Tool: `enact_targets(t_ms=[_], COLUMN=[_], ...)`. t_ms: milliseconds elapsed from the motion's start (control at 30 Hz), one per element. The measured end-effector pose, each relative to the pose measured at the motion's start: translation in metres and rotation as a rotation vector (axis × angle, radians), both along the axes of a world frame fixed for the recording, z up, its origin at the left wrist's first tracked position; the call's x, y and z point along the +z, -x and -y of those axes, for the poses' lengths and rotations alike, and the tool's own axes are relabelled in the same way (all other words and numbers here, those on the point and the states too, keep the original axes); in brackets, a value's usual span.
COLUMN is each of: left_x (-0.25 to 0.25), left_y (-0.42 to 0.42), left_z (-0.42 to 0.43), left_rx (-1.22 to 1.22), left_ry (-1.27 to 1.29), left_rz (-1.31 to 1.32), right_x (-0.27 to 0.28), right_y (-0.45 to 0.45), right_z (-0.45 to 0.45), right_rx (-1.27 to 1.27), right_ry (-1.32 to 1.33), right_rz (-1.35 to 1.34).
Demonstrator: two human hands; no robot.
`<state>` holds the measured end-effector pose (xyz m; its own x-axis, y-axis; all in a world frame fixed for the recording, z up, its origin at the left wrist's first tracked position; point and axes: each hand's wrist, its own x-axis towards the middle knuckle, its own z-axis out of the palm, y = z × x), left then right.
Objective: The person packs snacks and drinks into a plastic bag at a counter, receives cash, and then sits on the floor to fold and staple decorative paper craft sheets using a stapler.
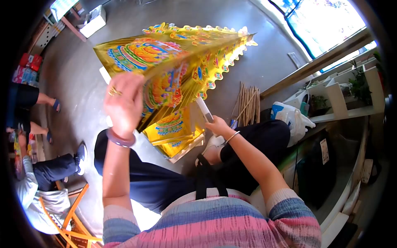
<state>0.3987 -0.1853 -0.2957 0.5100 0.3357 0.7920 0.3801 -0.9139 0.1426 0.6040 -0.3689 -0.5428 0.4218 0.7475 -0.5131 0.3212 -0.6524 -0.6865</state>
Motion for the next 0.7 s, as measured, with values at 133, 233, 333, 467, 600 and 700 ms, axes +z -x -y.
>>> enact_targets(t_ms=[133,233,333,467,600,700], left_x=[-0.086,-0.147,-0.180,-0.201,-0.246,-0.262], left_y=[0.016,0.027,0.035,0.035,0.047,0.048], left_z=[0.023,0.037,0.045,0.060,0.052,0.046], left_rx=[-0.011,0.069,0.148,0.183,0.360,0.402], left_ry=[0.133,0.275,0.434,0.881,0.874,1.377], left_rz=[-0.137,-0.167,-0.134,0.069,0.360,1.262], right_x=[-0.032,-0.065,-0.099,-0.076,-0.067,-0.018], right_y=[-0.008,-0.001,0.004,0.018,0.017,0.033], right_z=[0.009,0.017,0.024,0.016,-0.030,-0.052], right_rx=[0.261,0.313,0.341,0.437,0.155,-0.277], right_ry=[0.362,0.495,0.581,0.434,-0.152,-0.294], right_rz=[0.277,0.564,0.550,0.572,-0.224,-0.830])
